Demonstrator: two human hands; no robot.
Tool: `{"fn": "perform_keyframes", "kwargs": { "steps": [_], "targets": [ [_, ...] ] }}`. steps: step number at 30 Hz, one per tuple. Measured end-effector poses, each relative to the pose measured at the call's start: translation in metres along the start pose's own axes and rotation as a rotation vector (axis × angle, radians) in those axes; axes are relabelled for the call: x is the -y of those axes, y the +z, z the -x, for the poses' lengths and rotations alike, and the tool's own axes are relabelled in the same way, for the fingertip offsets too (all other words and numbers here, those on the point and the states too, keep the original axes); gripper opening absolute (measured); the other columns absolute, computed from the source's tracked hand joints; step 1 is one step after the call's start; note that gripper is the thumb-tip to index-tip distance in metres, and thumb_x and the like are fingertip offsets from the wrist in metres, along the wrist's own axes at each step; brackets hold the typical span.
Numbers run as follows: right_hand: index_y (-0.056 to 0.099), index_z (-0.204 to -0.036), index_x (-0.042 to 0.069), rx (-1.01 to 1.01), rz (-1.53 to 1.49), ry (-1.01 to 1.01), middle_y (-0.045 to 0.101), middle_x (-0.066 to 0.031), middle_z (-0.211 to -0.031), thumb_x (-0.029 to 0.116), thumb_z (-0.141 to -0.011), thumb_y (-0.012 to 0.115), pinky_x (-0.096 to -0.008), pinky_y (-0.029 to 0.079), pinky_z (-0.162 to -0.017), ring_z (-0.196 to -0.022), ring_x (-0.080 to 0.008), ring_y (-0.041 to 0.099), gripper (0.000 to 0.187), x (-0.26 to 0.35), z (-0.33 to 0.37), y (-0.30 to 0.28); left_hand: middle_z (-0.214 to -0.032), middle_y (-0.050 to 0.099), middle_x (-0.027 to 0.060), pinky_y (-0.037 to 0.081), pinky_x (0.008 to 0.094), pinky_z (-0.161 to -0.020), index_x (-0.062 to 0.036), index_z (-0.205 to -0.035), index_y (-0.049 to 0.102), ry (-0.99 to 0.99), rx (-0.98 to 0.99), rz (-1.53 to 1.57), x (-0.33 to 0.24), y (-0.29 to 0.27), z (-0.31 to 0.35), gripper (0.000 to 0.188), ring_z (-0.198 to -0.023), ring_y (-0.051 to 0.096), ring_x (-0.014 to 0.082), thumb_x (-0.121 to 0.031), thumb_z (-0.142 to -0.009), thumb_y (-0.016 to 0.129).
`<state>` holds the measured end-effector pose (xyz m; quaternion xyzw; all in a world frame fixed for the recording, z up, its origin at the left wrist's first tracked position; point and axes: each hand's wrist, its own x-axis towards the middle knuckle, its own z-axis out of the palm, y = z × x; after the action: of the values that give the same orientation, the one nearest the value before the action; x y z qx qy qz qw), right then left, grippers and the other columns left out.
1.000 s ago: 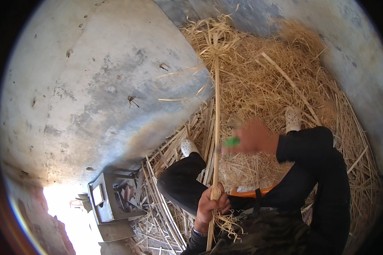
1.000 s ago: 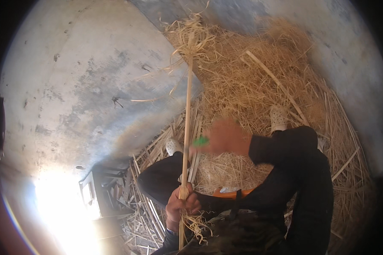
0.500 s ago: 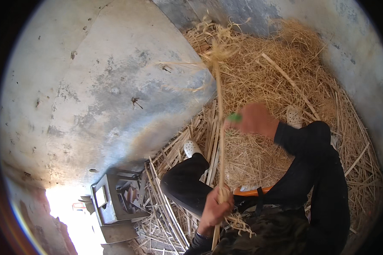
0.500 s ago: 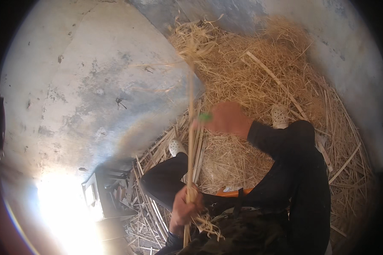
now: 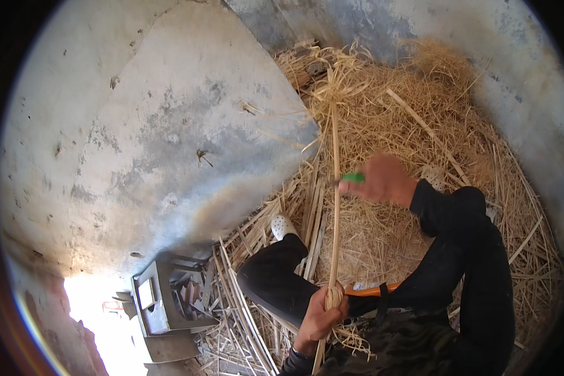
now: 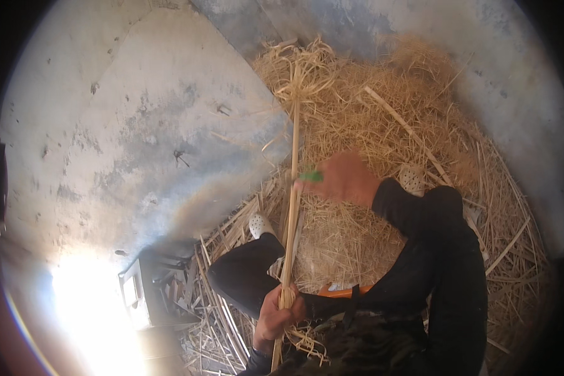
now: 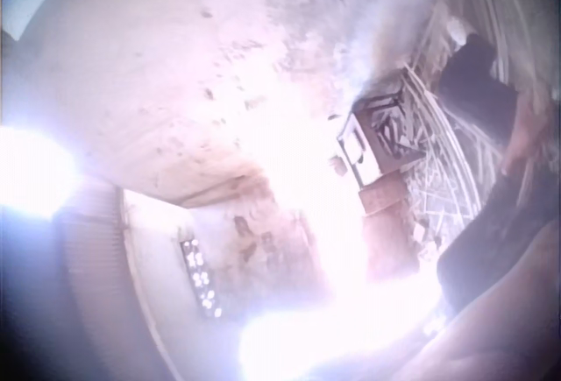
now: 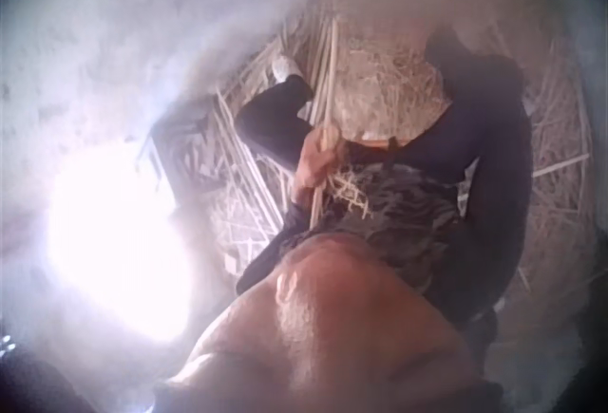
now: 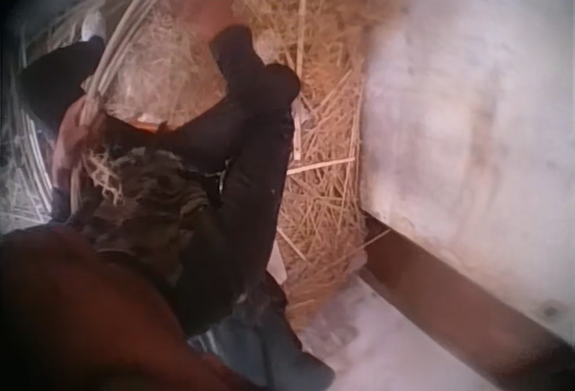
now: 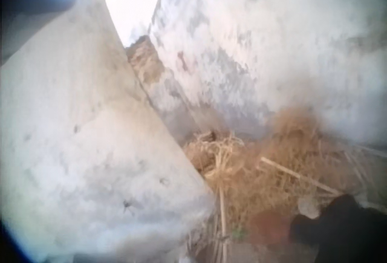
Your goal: The person sits on a straw-covered floor and uses a knife to peel and split long bamboo strips. They hold the strip with one hand and scrape along its length with the knife in the other, removing outer layers and creating thinner slivers.
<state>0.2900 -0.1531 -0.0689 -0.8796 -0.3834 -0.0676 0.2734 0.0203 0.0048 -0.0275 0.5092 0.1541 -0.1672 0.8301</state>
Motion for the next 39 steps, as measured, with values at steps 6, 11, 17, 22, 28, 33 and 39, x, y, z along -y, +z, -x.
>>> {"fn": "perform_keyframes", "kwargs": {
  "steps": [6, 11, 17, 22, 28, 33, 39],
  "targets": [
    [0.055, -0.049, 0.013, -0.046, 0.047, 0.113, 0.029, 0.0021, -0.038, 0.082, -0.082, 0.031, -0.0325, 0.025, -0.032, -0.032, -0.0125, 0.028, 0.080, -0.019, 0.006, 0.002, -0.075, 0.048, -0.0007, 0.037, 0.0216, -0.056, -0.0031, -0.101, 0.045, -0.037, 0.044, -0.134, -0.001, 0.003, 0.015, 0.029, -0.064, 0.045, 0.0070, 0.004, -0.074, 0.051],
    [0.040, -0.045, 0.013, -0.188, 0.168, 0.165, 0.026, 0.0038, -0.040, 0.080, -0.084, 0.028, -0.0343, 0.021, -0.033, -0.034, -0.0115, 0.027, 0.079, -0.088, -0.021, -0.002, -0.075, 0.049, -0.0013, 0.036, 0.0210, -0.056, -0.0049, -0.098, 0.045, -0.052, 0.058, -0.351, 0.001, 0.011, 0.025, 0.023, -0.063, 0.045, 0.0059, -0.001, -0.077, 0.056],
    [0.034, -0.047, 0.014, 0.045, 0.236, 0.467, 0.025, 0.0027, -0.044, 0.076, -0.087, 0.031, -0.0315, 0.016, -0.036, -0.038, -0.0109, 0.020, 0.074, -0.124, -0.030, -0.041, -0.078, 0.049, -0.0012, 0.038, 0.0219, -0.060, -0.0042, -0.098, 0.046, -0.075, 0.113, -0.355, 0.017, 0.001, 0.040, 0.024, -0.068, 0.046, 0.0060, -0.002, -0.077, 0.056],
    [0.033, -0.046, 0.016, -0.076, -0.071, 0.518, 0.017, 0.0044, -0.045, 0.070, -0.091, 0.036, -0.0325, 0.014, -0.037, -0.038, -0.0111, 0.011, 0.070, -0.078, -0.021, -0.048, -0.076, 0.049, -0.0008, 0.039, 0.0229, -0.059, -0.0052, -0.093, 0.049, -0.033, 0.094, -0.216, 0.028, -0.030, 0.011, 0.015, -0.068, 0.047, 0.0067, -0.013, -0.085, 0.059],
    [0.037, -0.054, 0.016, -0.077, -0.134, 0.314, 0.021, 0.0019, -0.051, 0.064, -0.094, 0.037, -0.0358, 0.017, -0.044, -0.043, -0.0120, 0.018, 0.063, -0.053, 0.001, -0.022, -0.069, 0.047, -0.0001, 0.040, 0.0244, -0.056, -0.0069, -0.090, 0.052, 0.309, 0.040, -0.003, -0.032, -0.041, -0.067, 0.052, -0.061, 0.047, 0.0101, -0.052, -0.100, 0.029],
    [0.042, -0.055, 0.012, -0.131, -0.236, 0.271, 0.024, 0.0024, -0.051, 0.063, -0.093, 0.042, -0.0357, 0.021, -0.045, -0.043, -0.0121, 0.025, 0.064, -0.051, 0.005, -0.024, -0.072, 0.052, 0.0024, 0.045, 0.0262, -0.057, -0.0071, -0.095, 0.050, 0.771, -0.186, -0.435, -0.133, -0.016, -0.122, 0.046, -0.062, 0.051, 0.0113, -0.047, -0.102, 0.027],
    [0.039, -0.059, 0.015, -0.095, -0.406, 0.270, 0.023, 0.0013, -0.056, 0.060, -0.093, 0.044, -0.0356, 0.022, -0.050, -0.048, -0.0117, 0.022, 0.057, -0.030, 0.009, -0.033, -0.090, 0.058, 0.0123, 0.048, 0.0317, -0.076, -0.0012, -0.111, 0.047, 1.094, -0.123, -0.302, -0.186, 0.013, -0.151, 0.047, -0.086, 0.058, 0.0183, -0.043, -0.103, 0.026]
  ]
}}
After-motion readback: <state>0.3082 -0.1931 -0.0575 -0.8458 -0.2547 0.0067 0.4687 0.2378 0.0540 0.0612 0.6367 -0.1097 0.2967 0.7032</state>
